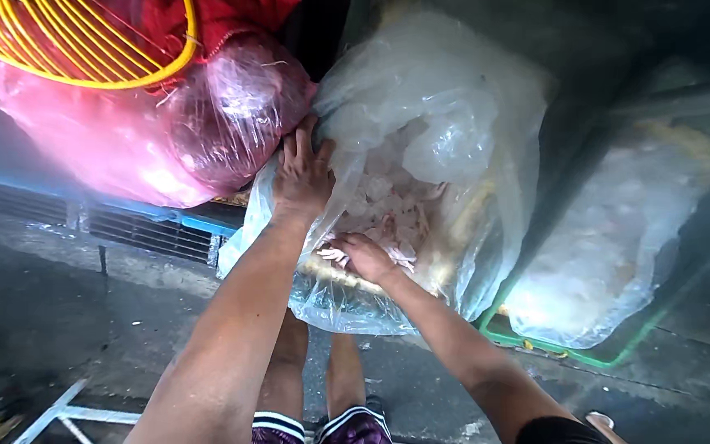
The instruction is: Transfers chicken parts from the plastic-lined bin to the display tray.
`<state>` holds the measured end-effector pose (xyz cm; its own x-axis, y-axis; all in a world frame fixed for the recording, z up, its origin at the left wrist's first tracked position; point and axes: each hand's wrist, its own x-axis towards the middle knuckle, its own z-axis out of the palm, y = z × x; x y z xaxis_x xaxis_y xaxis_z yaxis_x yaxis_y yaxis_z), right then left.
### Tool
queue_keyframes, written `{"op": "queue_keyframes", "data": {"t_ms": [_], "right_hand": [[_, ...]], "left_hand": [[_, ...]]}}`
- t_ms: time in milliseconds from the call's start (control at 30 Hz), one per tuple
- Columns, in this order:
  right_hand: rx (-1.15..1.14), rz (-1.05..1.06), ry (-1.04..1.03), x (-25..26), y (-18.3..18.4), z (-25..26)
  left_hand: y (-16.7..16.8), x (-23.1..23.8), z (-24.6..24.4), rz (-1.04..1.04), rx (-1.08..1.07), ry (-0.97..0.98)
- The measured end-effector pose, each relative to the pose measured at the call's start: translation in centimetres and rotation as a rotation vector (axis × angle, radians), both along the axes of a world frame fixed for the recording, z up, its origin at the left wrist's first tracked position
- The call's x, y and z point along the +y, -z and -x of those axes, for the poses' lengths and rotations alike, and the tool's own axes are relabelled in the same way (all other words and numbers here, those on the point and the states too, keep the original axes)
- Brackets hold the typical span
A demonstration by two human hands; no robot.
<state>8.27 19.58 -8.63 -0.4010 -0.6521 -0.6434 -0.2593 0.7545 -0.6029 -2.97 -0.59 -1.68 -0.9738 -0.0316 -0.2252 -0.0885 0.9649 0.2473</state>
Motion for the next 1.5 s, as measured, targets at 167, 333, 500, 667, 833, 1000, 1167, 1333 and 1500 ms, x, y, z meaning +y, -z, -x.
{"op": "queue_keyframes", "data": {"t_ms": [167,333,500,667,833,1000,1167,1333,1500], "right_hand": [[-0.078,-0.067,-0.066,-3.1,2.2,1.1],[-0.123,-0.113,-0.133,-2.2,2.0,1.6],[-0.119,-0.213,-0.241,-4.8,0.8,2.9],[-0.264,-0.39,-0.178,-8.7,0.6,3.4],[-0.298,-0.394,-0.175,-6.3,-0.1,4.2],[-0.316,-0.403,-0.186,0.4,0.6,2.9],[-0.234,-0.362,-0.344,3.8,0.4,3.5],[-0.169,-0.449,-0.169,7.9,-1.1,1.7],[-0.238,-0.464,0.064,8.6,-3.6,2.1]], "left_hand": [[0.3,-0.3,0.3,0.028,-0.003,0.016],[0.0,-0.2,0.1,0.015,0.024,0.024],[0.2,-0.2,-0.4,0.051,0.06,0.026],[0.3,-0.1,0.0,0.08,0.027,0.02],[0.1,0.0,0.4,0.069,0.005,-0.011],[0.2,0.0,0.2,0.058,0.006,-0.008],[0.0,0.0,0.3,0.058,-0.022,-0.002],[-0.2,-0.3,0.4,0.038,-0.065,0.008],[-0.2,-0.3,0.4,0.013,-0.042,0.015]]}}
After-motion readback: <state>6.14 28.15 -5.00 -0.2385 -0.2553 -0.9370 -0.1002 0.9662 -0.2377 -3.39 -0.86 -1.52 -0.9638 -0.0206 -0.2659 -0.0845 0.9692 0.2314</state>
